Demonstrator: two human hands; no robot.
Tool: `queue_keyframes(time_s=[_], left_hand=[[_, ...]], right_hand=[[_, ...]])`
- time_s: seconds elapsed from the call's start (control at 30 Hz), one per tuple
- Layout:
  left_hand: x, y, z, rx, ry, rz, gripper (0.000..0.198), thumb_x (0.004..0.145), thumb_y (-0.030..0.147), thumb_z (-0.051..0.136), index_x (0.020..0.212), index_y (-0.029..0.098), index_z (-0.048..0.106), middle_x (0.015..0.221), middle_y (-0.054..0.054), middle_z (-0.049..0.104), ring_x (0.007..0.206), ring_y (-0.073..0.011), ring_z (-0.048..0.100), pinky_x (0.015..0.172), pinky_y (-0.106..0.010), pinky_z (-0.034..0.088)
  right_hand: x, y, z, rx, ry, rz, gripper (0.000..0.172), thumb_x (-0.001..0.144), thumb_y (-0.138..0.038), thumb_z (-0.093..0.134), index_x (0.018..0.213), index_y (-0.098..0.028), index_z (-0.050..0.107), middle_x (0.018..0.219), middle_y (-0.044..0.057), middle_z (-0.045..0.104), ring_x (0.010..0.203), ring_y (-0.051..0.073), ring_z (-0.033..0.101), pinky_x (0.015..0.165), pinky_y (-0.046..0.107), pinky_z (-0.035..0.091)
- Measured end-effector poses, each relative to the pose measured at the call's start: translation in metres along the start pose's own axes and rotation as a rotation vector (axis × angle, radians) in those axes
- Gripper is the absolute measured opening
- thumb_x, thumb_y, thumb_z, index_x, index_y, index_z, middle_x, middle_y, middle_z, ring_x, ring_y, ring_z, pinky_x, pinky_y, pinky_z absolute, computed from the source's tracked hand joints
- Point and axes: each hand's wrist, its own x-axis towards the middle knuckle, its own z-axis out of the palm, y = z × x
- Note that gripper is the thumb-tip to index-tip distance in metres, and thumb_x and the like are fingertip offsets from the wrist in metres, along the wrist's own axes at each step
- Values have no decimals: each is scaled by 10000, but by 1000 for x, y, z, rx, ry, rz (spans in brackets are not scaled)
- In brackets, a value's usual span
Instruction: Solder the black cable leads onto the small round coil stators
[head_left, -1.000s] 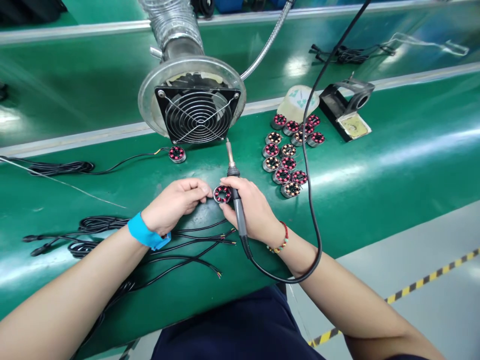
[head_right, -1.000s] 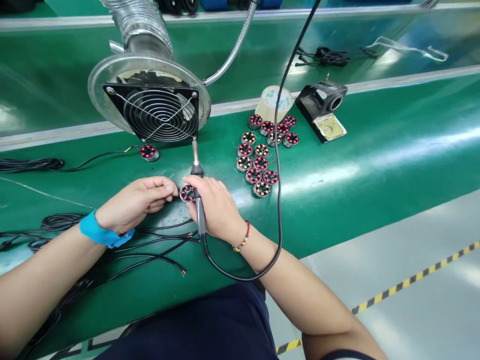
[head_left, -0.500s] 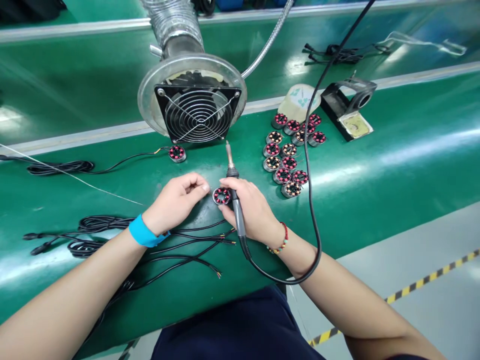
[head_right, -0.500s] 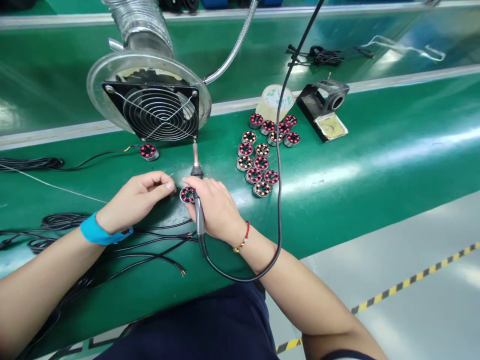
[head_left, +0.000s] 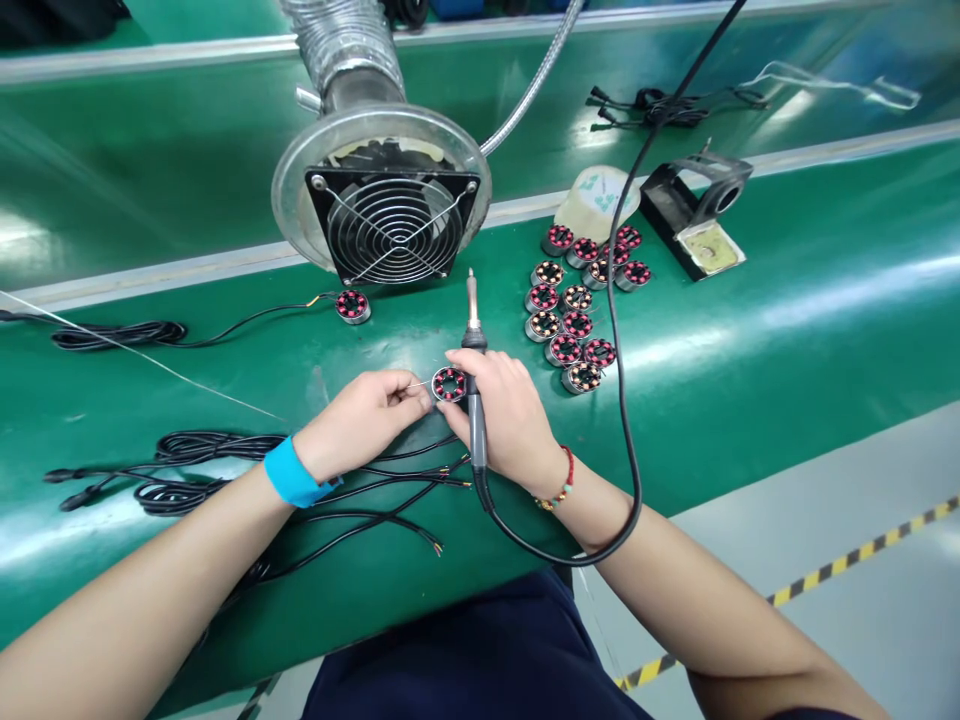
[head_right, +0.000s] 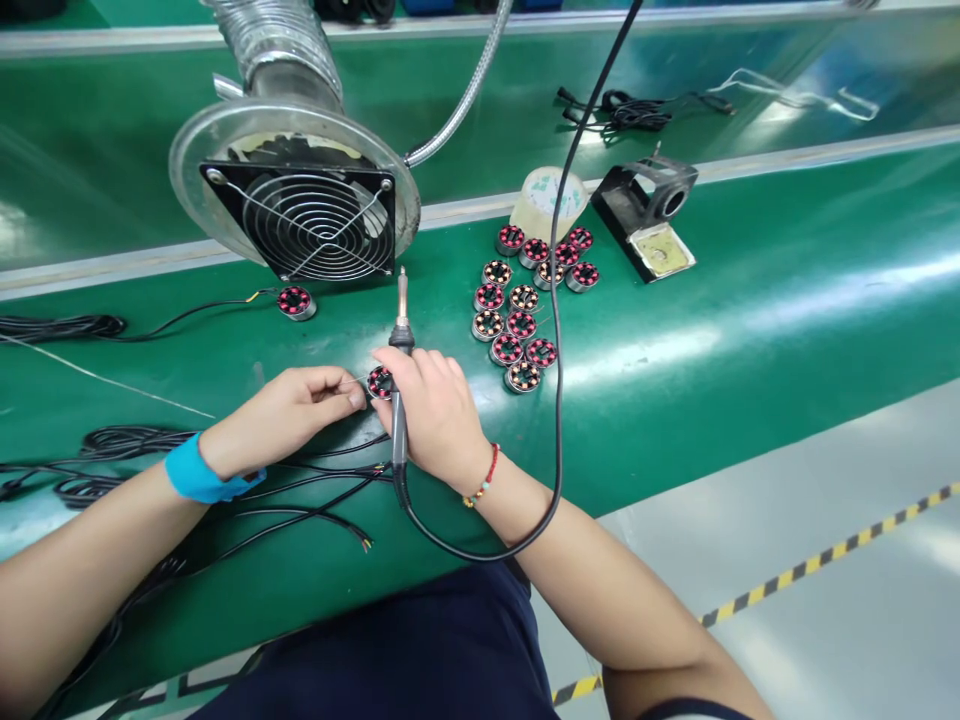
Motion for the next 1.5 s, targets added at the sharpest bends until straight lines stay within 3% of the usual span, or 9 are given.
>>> queue_keyframes(time_s=[0.23, 0.43, 0.67, 0.9, 1.07, 1.13, 1.27, 1.4, 1.5], left_hand=[[1, -4, -11, 263, 72, 408, 238, 866, 280, 464, 768, 177, 654, 762, -25, 605, 756, -156, 551, 725, -280, 421], [1, -5, -17, 251, 288, 195, 236, 850, 352, 495, 816, 177, 649, 787, -21, 603, 686, -150, 522, 661, -282, 413], [2, -2, -8, 209, 71, 205, 268, 860, 360, 453, 691, 182, 561, 722, 0, 571, 683, -144, 504, 663, -272, 393], [-3, 1, -14, 195, 175, 140, 269, 872, 388, 468, 745, 182, 586, 746, -2, 574, 705, -150, 508, 678, -270, 393], [-14, 4, -3, 493, -193, 216, 165, 850, 308, 513, 902, 188, 614, 926, -42, 595, 767, -185, 553, 700, -308, 398], [-15, 6, 2, 562, -232, 215, 138, 848, 238, 481, 892, 186, 601, 960, -55, 597, 779, -193, 558, 693, -313, 392], [-14, 8, -4, 328, -69, 126, 135, 843, 284, 489, 825, 188, 582, 754, -12, 571, 672, -157, 509, 618, -274, 378], [-12, 10, -13, 14, 173, 19, 214, 790, 395, 569, 808, 181, 576, 676, 22, 527, 572, -112, 416, 538, -243, 342], [-11, 11, -11, -54, 191, 28, 212, 756, 365, 601, 841, 171, 596, 664, 30, 512, 566, -101, 406, 542, -238, 349]], right_hand=[[2, 1, -2, 80, -155, 9, 429, 836, -236, 596, 1245, -150, 498, 1075, 122, 658, 928, 279, 564, 794, 418, 453], [2, 2, -3, 123, -164, 9, 433, 848, -200, 579, 1267, -153, 482, 1132, 118, 654, 977, 273, 564, 842, 429, 453], [2, 1, -2, 126, -143, -9, 459, 842, -176, 550, 1293, -147, 469, 1124, 125, 644, 973, 269, 545, 855, 434, 467], [2, 8, -5, 159, -128, 10, 468, 847, -137, 495, 1309, -195, 442, 1198, 100, 638, 1056, 252, 561, 904, 444, 464], [2, 15, -11, 247, -47, 14, 560, 747, -59, 477, 1296, -157, 428, 1225, 127, 630, 1144, 255, 566, 962, 455, 461], [2, 15, -13, 283, 16, 23, 535, 743, -51, 481, 1268, -150, 449, 1182, 124, 653, 1119, 252, 589, 964, 447, 468], [0, 10, -11, 443, 124, 72, 425, 817, -103, 507, 1225, -213, 471, 1058, 53, 687, 1008, 193, 648, 956, 406, 491], [-1, 5, -5, 680, 115, 182, 396, 849, -150, 530, 1224, -251, 453, 994, 9, 667, 843, 124, 669, 839, 319, 542], [0, 1, -3, 810, 86, 233, 430, 833, -170, 577, 1231, -256, 440, 980, 1, 645, 758, 98, 643, 790, 291, 549]])
